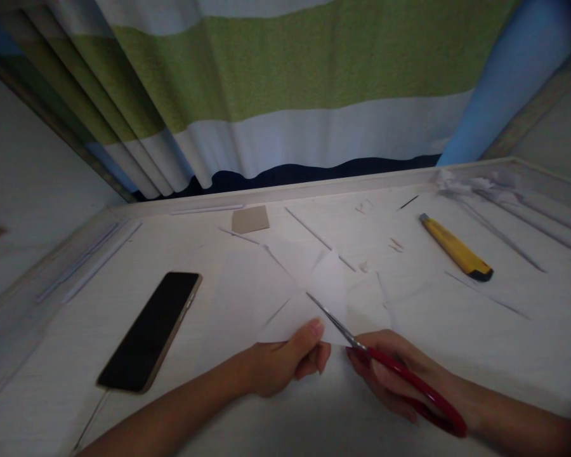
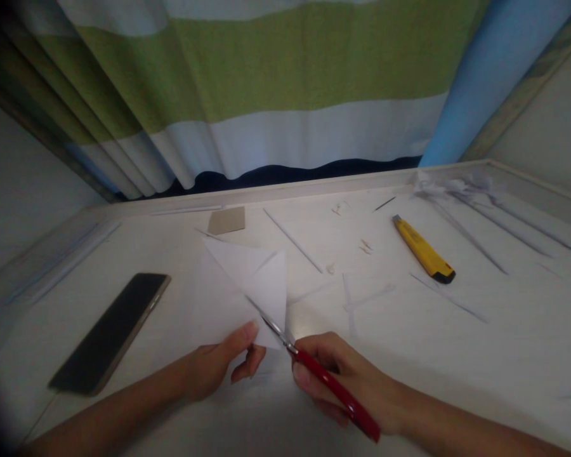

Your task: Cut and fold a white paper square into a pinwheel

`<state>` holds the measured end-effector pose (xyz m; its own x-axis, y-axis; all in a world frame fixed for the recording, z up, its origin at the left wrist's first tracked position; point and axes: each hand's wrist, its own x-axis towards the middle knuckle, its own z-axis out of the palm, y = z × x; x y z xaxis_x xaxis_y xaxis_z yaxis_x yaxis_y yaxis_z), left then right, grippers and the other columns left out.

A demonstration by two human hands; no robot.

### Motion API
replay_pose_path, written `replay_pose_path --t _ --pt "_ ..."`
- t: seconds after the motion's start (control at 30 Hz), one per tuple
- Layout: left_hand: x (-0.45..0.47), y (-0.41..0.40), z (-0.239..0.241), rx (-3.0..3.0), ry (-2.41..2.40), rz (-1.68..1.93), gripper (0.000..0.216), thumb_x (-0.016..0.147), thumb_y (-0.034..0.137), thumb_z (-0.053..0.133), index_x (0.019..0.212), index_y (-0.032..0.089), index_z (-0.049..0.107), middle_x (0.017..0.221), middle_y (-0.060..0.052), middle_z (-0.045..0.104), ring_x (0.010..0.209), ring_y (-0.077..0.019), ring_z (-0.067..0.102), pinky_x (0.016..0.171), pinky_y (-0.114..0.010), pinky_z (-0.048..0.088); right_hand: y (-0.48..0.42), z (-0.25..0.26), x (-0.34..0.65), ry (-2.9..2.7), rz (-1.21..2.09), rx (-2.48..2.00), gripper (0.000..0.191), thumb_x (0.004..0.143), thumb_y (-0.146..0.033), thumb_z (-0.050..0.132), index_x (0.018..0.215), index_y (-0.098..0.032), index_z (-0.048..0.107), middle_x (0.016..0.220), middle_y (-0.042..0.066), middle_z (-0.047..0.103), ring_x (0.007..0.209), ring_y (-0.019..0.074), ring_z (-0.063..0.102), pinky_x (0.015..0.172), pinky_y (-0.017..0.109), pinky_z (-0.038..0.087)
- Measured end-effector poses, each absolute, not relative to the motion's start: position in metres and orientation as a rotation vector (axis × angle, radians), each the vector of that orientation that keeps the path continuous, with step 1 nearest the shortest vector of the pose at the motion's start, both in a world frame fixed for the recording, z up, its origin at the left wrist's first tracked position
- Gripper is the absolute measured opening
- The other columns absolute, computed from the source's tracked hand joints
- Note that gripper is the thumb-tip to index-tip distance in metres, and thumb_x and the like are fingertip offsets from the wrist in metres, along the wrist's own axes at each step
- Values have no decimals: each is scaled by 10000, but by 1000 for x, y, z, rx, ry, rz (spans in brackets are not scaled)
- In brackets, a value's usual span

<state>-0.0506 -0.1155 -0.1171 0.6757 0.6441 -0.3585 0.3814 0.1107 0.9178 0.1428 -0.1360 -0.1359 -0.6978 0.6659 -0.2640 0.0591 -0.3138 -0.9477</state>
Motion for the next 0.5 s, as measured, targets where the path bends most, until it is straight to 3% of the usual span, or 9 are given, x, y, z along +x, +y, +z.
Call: replay_pose_path --t 0.5 --pt "-49 -116 -115 1501 911 277 525 853 455 105 451 177 296 442 47 275 456 -92 298 509 -216 304 -137 -142 147 -1472 2103 -896 407 749 -538 455 603 -162 399 370 -91 347 286 17 270 273 131 181"
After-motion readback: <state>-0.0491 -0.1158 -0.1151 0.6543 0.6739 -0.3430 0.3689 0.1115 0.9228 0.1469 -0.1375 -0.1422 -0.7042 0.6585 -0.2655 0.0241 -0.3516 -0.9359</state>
